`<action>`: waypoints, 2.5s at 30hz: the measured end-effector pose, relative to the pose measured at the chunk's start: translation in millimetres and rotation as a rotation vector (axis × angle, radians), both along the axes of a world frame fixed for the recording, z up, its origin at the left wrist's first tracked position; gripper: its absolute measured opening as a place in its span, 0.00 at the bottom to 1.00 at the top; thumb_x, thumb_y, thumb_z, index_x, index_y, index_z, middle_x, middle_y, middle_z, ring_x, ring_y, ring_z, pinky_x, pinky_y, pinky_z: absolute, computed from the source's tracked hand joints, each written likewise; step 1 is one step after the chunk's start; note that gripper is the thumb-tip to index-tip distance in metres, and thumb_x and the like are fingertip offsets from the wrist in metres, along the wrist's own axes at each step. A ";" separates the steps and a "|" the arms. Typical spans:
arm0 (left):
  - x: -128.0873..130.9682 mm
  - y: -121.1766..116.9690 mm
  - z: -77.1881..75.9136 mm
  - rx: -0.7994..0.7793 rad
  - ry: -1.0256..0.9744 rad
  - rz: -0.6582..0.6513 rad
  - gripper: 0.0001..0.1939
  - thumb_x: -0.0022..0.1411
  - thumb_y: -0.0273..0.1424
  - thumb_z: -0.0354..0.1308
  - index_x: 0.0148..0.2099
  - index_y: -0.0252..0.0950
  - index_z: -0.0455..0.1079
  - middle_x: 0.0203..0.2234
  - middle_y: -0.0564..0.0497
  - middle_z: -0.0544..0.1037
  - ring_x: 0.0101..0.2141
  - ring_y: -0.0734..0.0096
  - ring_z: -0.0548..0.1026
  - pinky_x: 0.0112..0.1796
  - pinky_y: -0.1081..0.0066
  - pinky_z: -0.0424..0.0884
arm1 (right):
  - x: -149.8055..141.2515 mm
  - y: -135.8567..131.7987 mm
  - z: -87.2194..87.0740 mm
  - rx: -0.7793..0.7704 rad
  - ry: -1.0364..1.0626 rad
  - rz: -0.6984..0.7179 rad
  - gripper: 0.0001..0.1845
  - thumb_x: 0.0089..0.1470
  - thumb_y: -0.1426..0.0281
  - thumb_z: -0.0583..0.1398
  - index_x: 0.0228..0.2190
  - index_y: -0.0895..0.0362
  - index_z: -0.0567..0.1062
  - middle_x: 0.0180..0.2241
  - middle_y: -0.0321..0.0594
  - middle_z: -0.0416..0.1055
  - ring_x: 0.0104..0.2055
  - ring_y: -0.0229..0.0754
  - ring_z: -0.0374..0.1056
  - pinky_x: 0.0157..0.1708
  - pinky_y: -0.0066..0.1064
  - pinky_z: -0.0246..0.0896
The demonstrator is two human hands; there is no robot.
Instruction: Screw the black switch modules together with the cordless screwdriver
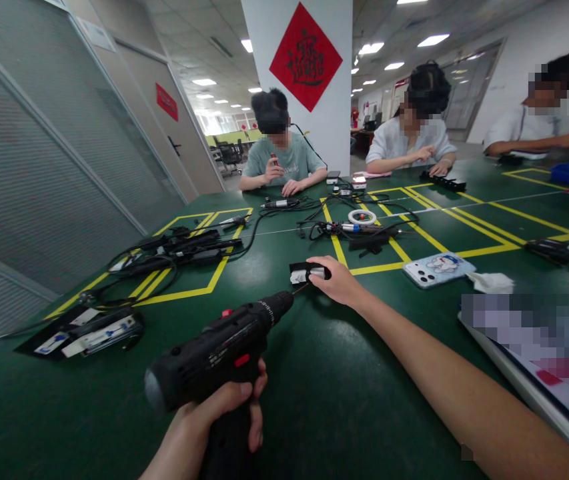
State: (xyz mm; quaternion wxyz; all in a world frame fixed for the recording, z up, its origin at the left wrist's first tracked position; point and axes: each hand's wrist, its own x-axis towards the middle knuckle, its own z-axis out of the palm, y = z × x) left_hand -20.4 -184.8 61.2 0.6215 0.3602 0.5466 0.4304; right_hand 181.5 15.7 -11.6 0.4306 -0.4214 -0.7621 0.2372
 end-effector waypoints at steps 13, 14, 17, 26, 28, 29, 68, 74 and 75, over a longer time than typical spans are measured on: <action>-3.0 -0.4 0.1 -0.017 0.017 -0.007 0.13 0.53 0.35 0.55 0.41 0.35 0.65 0.25 0.52 0.71 0.15 0.69 0.68 0.22 0.65 0.68 | 1.2 1.5 -1.1 -0.021 0.026 0.016 0.21 0.50 0.69 0.59 0.47 0.53 0.71 0.43 0.40 0.68 0.42 0.40 0.66 0.45 0.33 0.60; -3.1 -0.5 0.2 -0.016 0.019 -0.011 0.13 0.53 0.35 0.55 0.41 0.35 0.65 0.24 0.52 0.71 0.15 0.69 0.68 0.22 0.65 0.68 | 1.2 1.5 -1.2 -0.021 0.027 0.016 0.21 0.50 0.69 0.59 0.47 0.53 0.71 0.43 0.40 0.68 0.42 0.40 0.66 0.45 0.33 0.60; -2.0 -0.3 1.4 -0.007 0.027 -0.020 0.12 0.54 0.34 0.54 0.41 0.34 0.64 0.24 0.52 0.71 0.14 0.68 0.68 0.22 0.64 0.68 | 1.3 1.3 -1.1 -0.021 0.023 0.014 0.21 0.50 0.69 0.59 0.48 0.52 0.71 0.43 0.40 0.68 0.42 0.40 0.66 0.45 0.33 0.60; 1.2 -0.1 3.9 0.006 0.015 -0.006 0.13 0.52 0.33 0.54 0.40 0.33 0.64 0.23 0.51 0.71 0.14 0.68 0.68 0.21 0.63 0.68 | 1.2 0.4 0.8 -0.027 0.023 0.023 0.21 0.50 0.70 0.58 0.48 0.53 0.71 0.43 0.40 0.68 0.42 0.40 0.66 0.44 0.33 0.60; 1.1 0.0 3.7 0.003 0.017 -0.003 0.13 0.52 0.33 0.55 0.40 0.33 0.64 0.23 0.51 0.71 0.14 0.68 0.68 0.20 0.64 0.68 | 1.3 0.9 0.4 -0.026 0.030 0.029 0.21 0.50 0.70 0.58 0.48 0.53 0.71 0.43 0.40 0.68 0.42 0.40 0.66 0.45 0.33 0.60; 1.0 0.0 3.7 0.003 0.017 -0.004 0.13 0.52 0.33 0.55 0.41 0.33 0.64 0.23 0.51 0.71 0.14 0.68 0.68 0.20 0.64 0.68 | 1.3 1.4 0.1 -0.024 0.034 0.032 0.21 0.50 0.70 0.58 0.48 0.53 0.71 0.43 0.40 0.68 0.42 0.40 0.66 0.45 0.33 0.60; -3.5 1.3 2.5 -0.007 -0.014 -0.027 0.12 0.54 0.32 0.53 0.42 0.34 0.63 0.25 0.52 0.71 0.15 0.68 0.68 0.22 0.63 0.68 | 1.6 3.8 -2.0 -0.015 0.031 0.044 0.21 0.50 0.69 0.59 0.48 0.53 0.71 0.44 0.41 0.68 0.43 0.40 0.66 0.46 0.33 0.59; -6.5 1.8 2.4 -0.028 -0.032 -0.049 0.11 0.55 0.31 0.52 0.42 0.34 0.63 0.26 0.52 0.71 0.15 0.67 0.69 0.23 0.63 0.68 | 2.2 4.2 -1.7 -0.021 0.029 0.047 0.22 0.50 0.69 0.59 0.49 0.53 0.71 0.44 0.41 0.68 0.44 0.40 0.66 0.46 0.33 0.59; -6.6 1.9 2.1 -0.030 -0.032 -0.046 0.11 0.55 0.31 0.52 0.42 0.35 0.63 0.26 0.52 0.71 0.16 0.68 0.69 0.23 0.63 0.68 | 2.3 4.2 -1.6 -0.025 0.030 0.047 0.22 0.50 0.69 0.59 0.48 0.53 0.71 0.44 0.41 0.68 0.43 0.40 0.66 0.46 0.33 0.59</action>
